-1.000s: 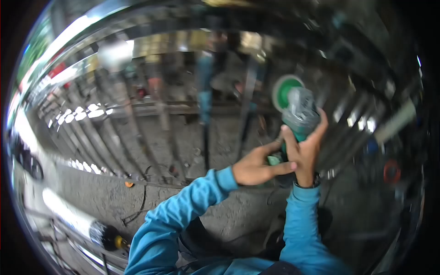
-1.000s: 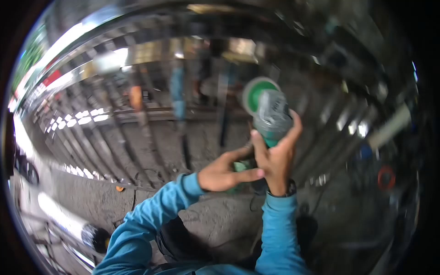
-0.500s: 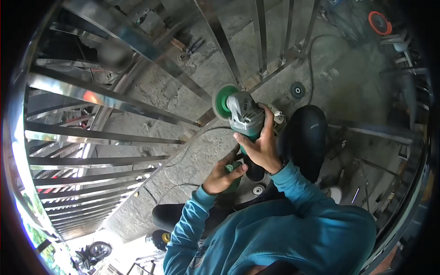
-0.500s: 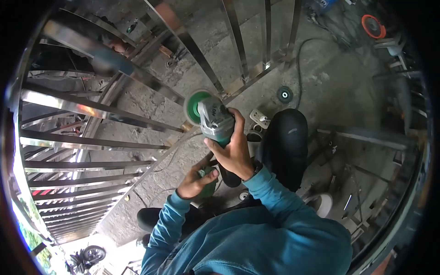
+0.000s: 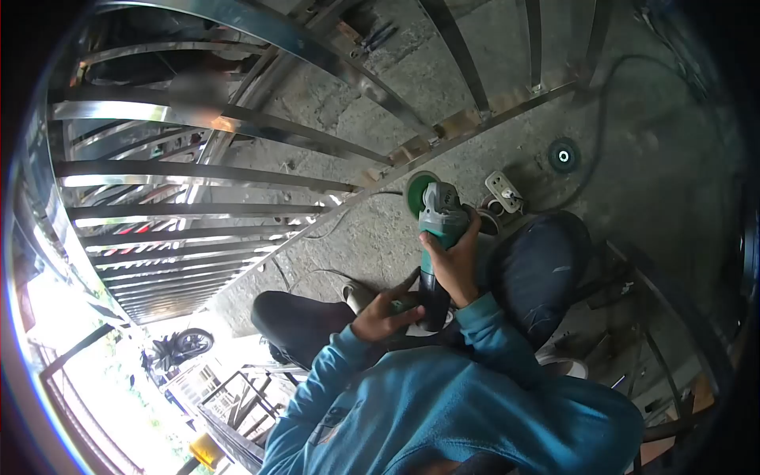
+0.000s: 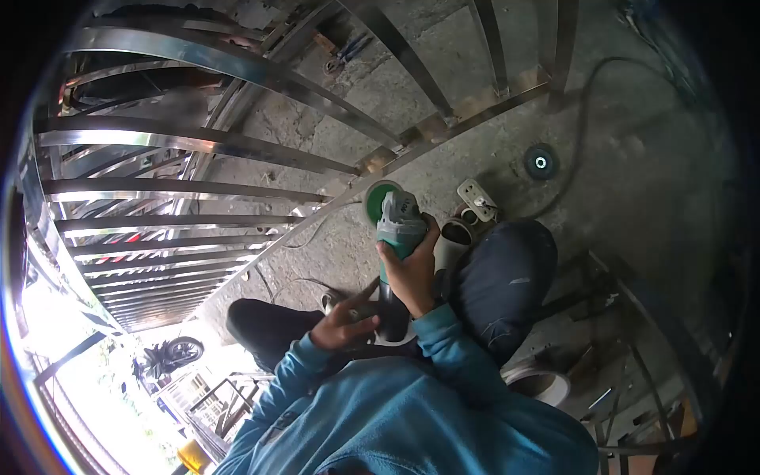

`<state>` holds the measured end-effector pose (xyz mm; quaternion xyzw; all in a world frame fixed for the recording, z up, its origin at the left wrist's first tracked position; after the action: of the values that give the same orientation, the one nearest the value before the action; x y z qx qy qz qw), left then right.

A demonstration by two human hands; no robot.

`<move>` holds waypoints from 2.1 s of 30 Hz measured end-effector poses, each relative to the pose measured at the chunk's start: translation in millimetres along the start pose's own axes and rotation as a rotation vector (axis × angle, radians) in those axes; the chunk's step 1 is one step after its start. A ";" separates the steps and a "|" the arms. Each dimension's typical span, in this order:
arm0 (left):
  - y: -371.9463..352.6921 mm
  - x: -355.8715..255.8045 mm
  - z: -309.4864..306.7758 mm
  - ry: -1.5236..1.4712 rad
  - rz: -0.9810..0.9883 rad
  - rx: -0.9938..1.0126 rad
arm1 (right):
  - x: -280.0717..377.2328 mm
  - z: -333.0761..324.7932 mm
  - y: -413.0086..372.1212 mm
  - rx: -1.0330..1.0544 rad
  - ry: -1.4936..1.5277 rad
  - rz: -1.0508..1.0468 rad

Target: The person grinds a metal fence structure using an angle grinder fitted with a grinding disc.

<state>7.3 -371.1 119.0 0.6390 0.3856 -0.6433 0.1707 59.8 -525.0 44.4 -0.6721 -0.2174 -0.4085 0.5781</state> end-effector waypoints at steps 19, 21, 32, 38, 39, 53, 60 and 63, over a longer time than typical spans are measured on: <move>75.3 -23.5 -14.6 0.082 -0.088 0.215 | -17.9 -45.9 37.2 0.266 0.485 0.609; 73.8 -17.4 -11.8 0.035 0.005 0.090 | 2.4 -36.1 25.9 0.342 0.593 0.776; 90.7 -11.5 -9.0 -0.290 -0.102 -0.118 | 32.3 -44.5 110.0 0.366 0.247 0.695; 86.8 -29.4 2.5 -0.372 -0.039 -0.185 | 45.0 -56.2 151.2 0.439 0.021 0.695; 84.3 -32.6 1.7 -0.381 -0.035 -0.193 | 45.2 -53.2 150.5 0.470 -0.009 0.736; 59.4 -28.5 -20.9 -0.388 -0.009 -0.220 | 63.0 -45.8 162.3 0.296 -0.383 0.855; 55.6 -16.6 -22.2 -0.369 -0.041 -0.236 | 66.7 -39.9 169.3 0.213 -0.431 0.816; 54.0 -14.7 -23.3 -0.378 -0.043 -0.231 | 64.0 -43.4 166.7 0.205 -0.424 0.812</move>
<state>63.7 -393.3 120.7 0.4749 0.4314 -0.7066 0.2984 211.0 -617.4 -4.4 -0.7109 -0.0892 0.0207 0.6973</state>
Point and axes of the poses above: each hand's wrist, its own y-axis towards the middle knuckle, its own z-axis out of the palm, x = y × z, the point moved 6 cm from there along y, towards the middle knuckle, and after that the axes turned 15 degrees about z, right-handed, at the moved point
